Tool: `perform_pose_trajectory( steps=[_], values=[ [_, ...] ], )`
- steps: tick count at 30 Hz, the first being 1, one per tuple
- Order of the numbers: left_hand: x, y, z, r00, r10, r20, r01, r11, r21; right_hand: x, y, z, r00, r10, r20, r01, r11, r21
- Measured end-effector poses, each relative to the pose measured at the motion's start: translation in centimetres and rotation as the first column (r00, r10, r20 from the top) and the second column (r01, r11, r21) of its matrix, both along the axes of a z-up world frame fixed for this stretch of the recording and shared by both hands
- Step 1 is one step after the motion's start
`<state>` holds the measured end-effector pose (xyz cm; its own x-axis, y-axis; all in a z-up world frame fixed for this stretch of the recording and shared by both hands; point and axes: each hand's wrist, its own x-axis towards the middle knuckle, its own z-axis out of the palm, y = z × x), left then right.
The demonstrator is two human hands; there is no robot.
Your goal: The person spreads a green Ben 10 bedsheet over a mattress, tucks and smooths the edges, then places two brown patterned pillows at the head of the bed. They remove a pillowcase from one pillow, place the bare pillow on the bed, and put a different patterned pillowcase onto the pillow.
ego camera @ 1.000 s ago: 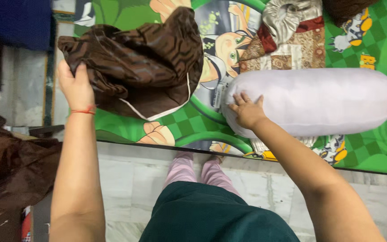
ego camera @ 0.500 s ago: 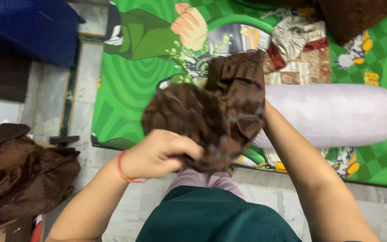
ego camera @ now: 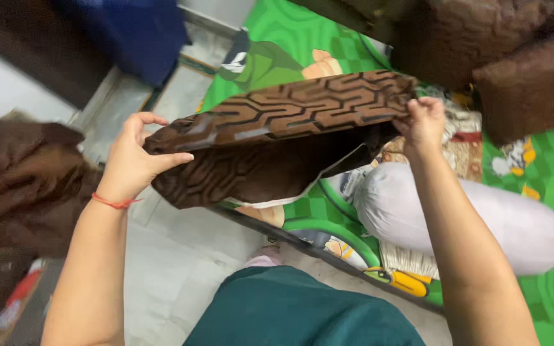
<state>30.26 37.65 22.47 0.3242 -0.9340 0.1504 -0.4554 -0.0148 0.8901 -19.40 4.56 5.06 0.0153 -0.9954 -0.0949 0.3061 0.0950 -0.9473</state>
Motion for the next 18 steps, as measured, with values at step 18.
perform_pose_trajectory(
  steps=[18],
  values=[
    [6.5, 26.7, -6.1, 0.145, 0.019, -0.989, -0.395, 0.918, -0.040, 19.1, 17.6, 10.7, 0.810, 0.547, 0.213, -0.533, 0.837, -0.126]
  ],
)
